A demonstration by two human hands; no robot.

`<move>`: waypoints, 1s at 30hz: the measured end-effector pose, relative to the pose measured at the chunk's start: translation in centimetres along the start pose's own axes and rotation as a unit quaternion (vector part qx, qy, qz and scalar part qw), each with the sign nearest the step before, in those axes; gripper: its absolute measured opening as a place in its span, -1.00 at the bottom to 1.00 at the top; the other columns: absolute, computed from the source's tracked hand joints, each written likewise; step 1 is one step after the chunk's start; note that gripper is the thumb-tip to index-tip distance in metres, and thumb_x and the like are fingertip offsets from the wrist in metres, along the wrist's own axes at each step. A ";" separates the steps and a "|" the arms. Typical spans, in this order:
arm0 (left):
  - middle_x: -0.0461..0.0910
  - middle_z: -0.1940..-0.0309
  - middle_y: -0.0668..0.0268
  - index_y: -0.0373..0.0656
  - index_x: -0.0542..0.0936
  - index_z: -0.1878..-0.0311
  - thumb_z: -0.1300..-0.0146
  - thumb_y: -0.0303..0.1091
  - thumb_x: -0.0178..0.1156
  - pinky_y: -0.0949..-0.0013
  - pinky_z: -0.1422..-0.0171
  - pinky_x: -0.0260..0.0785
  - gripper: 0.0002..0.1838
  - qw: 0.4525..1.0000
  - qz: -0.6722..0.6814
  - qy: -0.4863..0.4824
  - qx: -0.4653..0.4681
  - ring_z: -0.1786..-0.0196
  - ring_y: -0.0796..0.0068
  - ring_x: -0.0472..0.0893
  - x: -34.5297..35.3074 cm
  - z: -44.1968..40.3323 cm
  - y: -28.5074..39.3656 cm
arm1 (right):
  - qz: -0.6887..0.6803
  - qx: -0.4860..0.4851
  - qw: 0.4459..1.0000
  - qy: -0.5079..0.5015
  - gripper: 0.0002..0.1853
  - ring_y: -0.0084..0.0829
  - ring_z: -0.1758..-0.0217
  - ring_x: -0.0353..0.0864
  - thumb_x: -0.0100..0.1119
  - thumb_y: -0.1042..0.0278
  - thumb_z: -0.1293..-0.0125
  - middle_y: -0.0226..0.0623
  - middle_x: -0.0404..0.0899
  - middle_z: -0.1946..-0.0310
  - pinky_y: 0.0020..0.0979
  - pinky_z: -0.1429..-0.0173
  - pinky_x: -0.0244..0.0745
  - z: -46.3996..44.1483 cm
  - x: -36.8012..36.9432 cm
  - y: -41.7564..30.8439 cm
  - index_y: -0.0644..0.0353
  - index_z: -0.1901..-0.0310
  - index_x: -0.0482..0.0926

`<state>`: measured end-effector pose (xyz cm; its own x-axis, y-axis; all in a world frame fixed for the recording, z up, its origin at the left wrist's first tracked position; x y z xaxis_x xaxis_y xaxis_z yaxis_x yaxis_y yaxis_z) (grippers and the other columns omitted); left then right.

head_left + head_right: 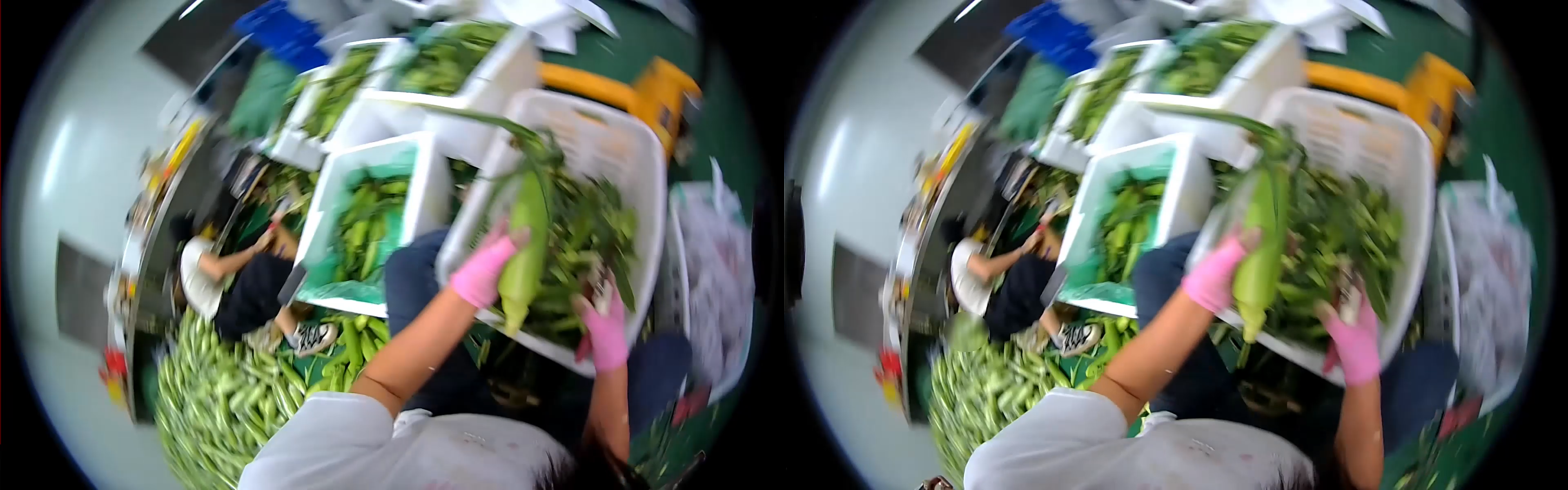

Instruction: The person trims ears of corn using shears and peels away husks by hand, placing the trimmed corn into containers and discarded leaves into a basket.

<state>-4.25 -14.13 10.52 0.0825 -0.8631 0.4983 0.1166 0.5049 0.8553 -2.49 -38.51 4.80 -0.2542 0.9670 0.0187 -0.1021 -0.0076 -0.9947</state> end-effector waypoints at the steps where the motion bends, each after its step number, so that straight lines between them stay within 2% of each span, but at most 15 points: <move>1: 0.60 -0.14 0.13 -0.20 0.31 -0.45 -0.25 0.04 0.38 0.25 -0.16 0.55 -0.17 0.999 -0.038 -0.006 0.004 -0.10 0.30 0.64 1.9 -0.4 -0.1 | 0.027 0.006 1.000 -0.010 -0.15 -0.33 -0.18 0.56 0.47 0.17 -0.17 -0.18 0.59 -0.14 -0.33 -0.30 0.44 0.1 -0.3 -1.1 0.30 -0.45 0.33; 4: 0.50 -0.25 0.14 -0.26 0.23 -0.49 -0.22 -0.24 0.39 0.23 -0.38 0.40 -0.17 0.948 -0.294 0.021 0.121 -0.26 0.32 0.53 5.5 -0.7 -0.4 | 0.061 -0.085 0.994 -0.043 -0.10 -0.15 -0.25 0.55 0.53 0.17 -0.07 0.00 0.56 -0.16 -0.25 -0.39 0.40 1.1 0.0 -4.5 0.36 -0.41 0.32; 8: 0.49 -0.22 0.20 -0.25 0.27 -0.45 -0.11 -0.56 0.42 0.32 -0.37 0.39 -0.18 0.945 -0.301 0.037 0.123 -0.23 0.39 0.52 6.1 -0.2 -2.4 | 0.179 -0.211 0.961 0.021 -0.13 0.08 -0.24 0.49 0.56 0.16 0.04 0.06 0.50 -0.15 -0.09 -0.34 0.43 1.1 -0.6 -3.3 0.33 -0.30 0.40; 10: 0.51 -0.16 0.24 -0.23 0.26 -0.45 -0.13 -0.57 0.42 0.34 -0.33 0.42 -0.18 0.877 -0.429 0.031 0.213 -0.14 0.42 0.53 5.8 0.0 -1.7 | 0.195 -0.150 0.969 -0.035 -0.20 0.05 -0.17 0.55 0.55 0.18 0.04 0.05 0.55 -0.07 -0.11 -0.29 0.47 0.9 -1.3 -4.2 0.33 -0.25 0.45; 12: 0.55 -0.07 0.27 -0.19 0.32 -0.40 -0.21 -0.44 0.45 0.34 -0.11 0.53 -0.28 0.843 -0.461 0.086 0.263 0.00 0.44 0.57 4.3 -0.6 -1.8 | 0.000 0.097 0.972 -0.215 -0.39 -0.08 -0.04 0.65 0.47 0.10 -0.15 -0.14 0.65 0.07 -0.16 -0.21 0.55 0.2 -2.1 -4.3 0.30 -0.14 0.54; 13: 0.58 -0.02 0.26 -0.17 0.35 -0.38 -0.28 -0.28 0.41 0.30 -0.04 0.57 -0.34 0.938 -0.307 0.097 0.129 0.04 0.40 0.61 2.2 -0.9 -1.5 | -0.290 0.186 0.906 -0.245 -0.46 -0.13 -0.08 0.63 0.35 0.05 -0.26 -0.16 0.66 0.04 -0.11 -0.25 0.51 0.0 -1.7 -3.8 0.28 -0.13 0.55; 14: 0.61 0.03 0.24 -0.14 0.38 -0.36 -0.34 -0.11 0.37 0.26 0.03 0.61 -0.37 0.986 -0.136 0.097 -0.019 0.07 0.36 0.64 -0.1 -1.4 -1.2 | -0.554 0.256 0.752 -0.247 -0.50 -0.17 -0.12 0.61 0.23 0.01 -0.37 -0.17 0.66 0.02 -0.06 -0.30 0.48 -0.1 -1.2 -2.8 0.27 -0.12 0.55; 15: 0.62 0.12 0.24 -0.10 0.43 -0.29 -0.38 0.23 0.21 0.23 0.02 0.61 -0.33 0.985 -0.010 0.127 -0.120 0.08 0.29 0.65 -0.2 -2.0 -0.9 | -0.674 0.270 0.656 -0.205 -0.51 -0.09 -0.12 0.61 0.07 -0.09 -0.44 -0.12 0.66 0.03 0.06 -0.32 0.46 -0.3 -0.1 -2.0 0.24 -0.06 0.57; 18: 0.49 0.09 0.26 -0.12 0.44 -0.27 -0.41 0.14 0.17 0.32 0.25 0.44 -0.41 0.972 0.192 -0.004 -0.134 0.25 0.40 0.51 -2.3 -1.6 -1.6 | -0.625 0.414 0.661 0.041 -0.54 -0.07 -0.04 0.63 0.11 -0.07 -0.42 -0.12 0.62 0.15 0.06 -0.34 0.46 0.4 2.7 2.3 0.24 0.01 0.46; 20: 0.53 0.02 0.20 -0.18 0.46 -0.29 -0.44 -0.08 0.11 0.31 0.21 0.50 -0.51 0.923 0.326 -0.126 -0.162 0.15 0.34 0.58 -2.8 -2.8 -1.9 | -0.674 0.428 0.597 0.073 -0.56 -0.15 0.08 0.62 0.13 -0.01 -0.42 -0.12 0.60 0.27 -0.03 -0.19 0.53 2.2 4.4 2.8 0.24 0.00 0.39; 22: 0.55 -0.20 0.15 -0.16 0.52 -0.26 -0.43 -0.03 0.13 0.22 0.10 0.61 -0.51 0.961 0.250 -0.044 -0.114 -0.03 0.20 0.67 -2.7 -2.0 -2.1 | -0.641 0.413 0.641 -0.090 -0.63 -0.25 0.16 0.59 0.11 0.02 -0.42 -0.10 0.60 0.37 -0.13 -0.02 0.52 4.2 4.7 3.2 0.23 0.13 0.47; 24: 0.54 -0.13 0.25 -0.17 0.47 -0.30 -0.41 0.07 0.17 0.22 0.10 0.60 -0.41 0.988 0.106 -0.066 -0.097 0.04 0.30 0.66 -2.5 -1.3 -2.6 | -0.612 0.320 0.696 -0.195 -0.63 -0.36 0.19 0.56 0.09 0.01 -0.41 -0.10 0.60 0.46 -0.21 0.10 0.48 7.4 5.2 3.2 0.21 0.30 0.54; 26: 0.50 -0.07 0.30 -0.18 0.41 -0.33 -0.38 0.16 0.20 0.25 0.04 0.58 -0.32 0.954 0.216 -0.134 -0.162 0.05 0.40 0.62 -7.6 -3.2 -4.5 | -0.576 0.371 0.707 -0.177 -0.61 -0.41 0.12 0.56 0.11 -0.02 -0.40 -0.13 0.61 0.50 -0.26 -0.01 0.49 11.1 5.9 4.2 0.16 0.39 0.59; 28: 0.39 0.03 0.33 -0.12 0.41 -0.36 -0.33 0.14 0.29 0.23 -0.02 0.55 -0.30 0.906 0.340 -0.008 -0.252 0.04 0.40 0.51 -3.6 -1.8 -5.3 | -0.536 0.457 0.695 -0.143 -0.62 -0.42 0.04 0.56 0.20 -0.02 -0.36 -0.19 0.64 0.41 -0.30 -0.11 0.48 13.3 4.6 3.7 0.20 0.27 0.62; 30: 0.51 -0.15 0.20 -0.21 0.34 -0.43 -0.37 0.16 0.23 0.18 -0.11 0.54 -0.23 0.937 0.196 -0.081 -0.276 -0.10 0.28 0.56 -3.5 -2.6 -5.8 | -0.536 0.437 0.710 -0.134 -0.62 -0.42 0.08 0.59 0.29 0.04 -0.31 -0.27 0.64 0.25 -0.36 -0.11 0.48 13.5 3.4 3.1 0.21 0.08 0.58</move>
<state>-2.65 -14.04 3.49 0.0795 -0.5782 0.8120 0.6074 0.6740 0.4205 -16.65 -38.70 3.10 0.2570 0.4549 0.8526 -0.9028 0.4277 0.0439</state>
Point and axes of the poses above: each hand's wrist, its own z-axis away from the middle knuckle, its own x-axis out of the palm, y = z × x, the point moved 1 cm from there along -z, towards the middle knuckle
